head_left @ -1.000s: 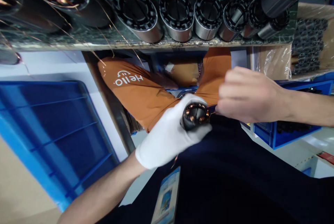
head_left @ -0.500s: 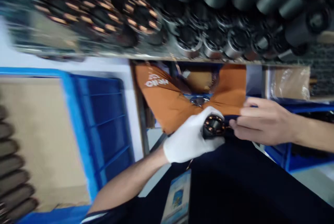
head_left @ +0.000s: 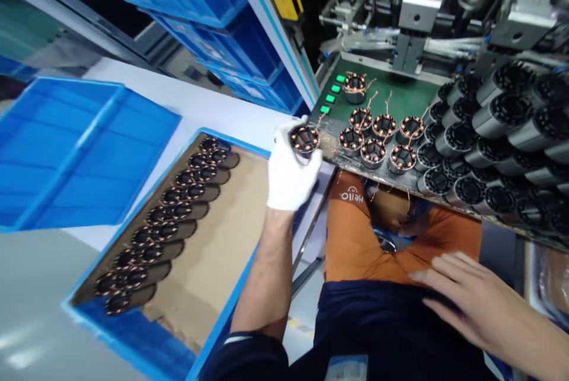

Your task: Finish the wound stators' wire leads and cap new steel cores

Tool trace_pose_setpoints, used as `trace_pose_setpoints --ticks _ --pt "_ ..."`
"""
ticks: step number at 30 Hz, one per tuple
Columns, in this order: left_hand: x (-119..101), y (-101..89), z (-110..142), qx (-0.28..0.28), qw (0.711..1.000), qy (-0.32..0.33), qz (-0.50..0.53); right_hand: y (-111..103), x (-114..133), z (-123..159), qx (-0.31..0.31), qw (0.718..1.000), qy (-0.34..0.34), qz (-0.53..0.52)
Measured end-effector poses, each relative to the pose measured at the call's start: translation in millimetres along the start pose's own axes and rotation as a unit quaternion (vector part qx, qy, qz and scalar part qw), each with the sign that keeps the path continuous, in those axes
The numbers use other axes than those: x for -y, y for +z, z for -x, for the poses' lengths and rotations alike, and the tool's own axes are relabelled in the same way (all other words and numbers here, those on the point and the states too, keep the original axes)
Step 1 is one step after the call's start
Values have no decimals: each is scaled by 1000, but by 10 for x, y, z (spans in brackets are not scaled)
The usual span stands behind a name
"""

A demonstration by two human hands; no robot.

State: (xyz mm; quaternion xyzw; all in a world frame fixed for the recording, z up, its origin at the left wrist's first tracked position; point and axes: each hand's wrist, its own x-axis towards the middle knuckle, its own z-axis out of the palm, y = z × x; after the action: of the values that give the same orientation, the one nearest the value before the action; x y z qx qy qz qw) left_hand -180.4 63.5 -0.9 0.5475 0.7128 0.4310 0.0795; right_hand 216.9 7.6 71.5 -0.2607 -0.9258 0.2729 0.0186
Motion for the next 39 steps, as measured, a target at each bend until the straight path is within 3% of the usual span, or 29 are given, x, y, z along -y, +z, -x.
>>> trace_pose_setpoints --ticks 2,5,7,10,15,19,22,24,27,29,30,31,33,34,35,37,39 --pt "134 206 -205 13 1000 20 -11 -167 126 -379 -27 998 -40 37" --pt "210 371 -259 17 999 35 0 -487 252 -941 -97 989 -68 87" --pt "232 368 -170 3 999 21 46 -674 271 -1333 -139 978 -49 147" --pt "272 308 -17 -29 995 -20 96 -853 194 -2008 -168 952 33 254" --pt "316 365 56 -56 995 -18 83 -945 -133 -3122 -119 926 162 319" --pt "334 426 63 -52 995 -7 90 -1003 -325 -3551 -80 924 186 325" --pt "350 394 59 -33 994 9 104 -1102 -271 -3482 -88 925 172 328" --pt "350 320 64 -28 993 18 115 -1188 -121 -3226 -132 930 133 316" --pt "290 97 169 -62 992 -3 113 -1287 215 -2561 -199 950 -12 239" --pt "172 -109 349 -51 984 -39 166 -1272 426 -2032 -152 970 -97 165" --pt "82 -212 470 -1 971 -57 230 -1228 505 -1781 -106 980 -120 117" --pt "-29 -303 603 86 942 -70 317 -1160 559 -1556 -61 987 -130 71" --pt "-298 -421 865 299 837 -87 451 -969 596 -1215 10 993 -111 25" --pt "-444 -440 975 378 789 -96 475 -860 584 -1101 24 994 -105 22" --pt "-586 -431 1061 426 760 -110 479 -751 558 -1018 22 994 -103 27" --pt "-830 -339 1165 427 756 -155 471 -559 476 -912 -30 993 -106 34" --pt "-992 -196 1205 365 770 -210 479 -429 378 -831 -97 991 -90 33"
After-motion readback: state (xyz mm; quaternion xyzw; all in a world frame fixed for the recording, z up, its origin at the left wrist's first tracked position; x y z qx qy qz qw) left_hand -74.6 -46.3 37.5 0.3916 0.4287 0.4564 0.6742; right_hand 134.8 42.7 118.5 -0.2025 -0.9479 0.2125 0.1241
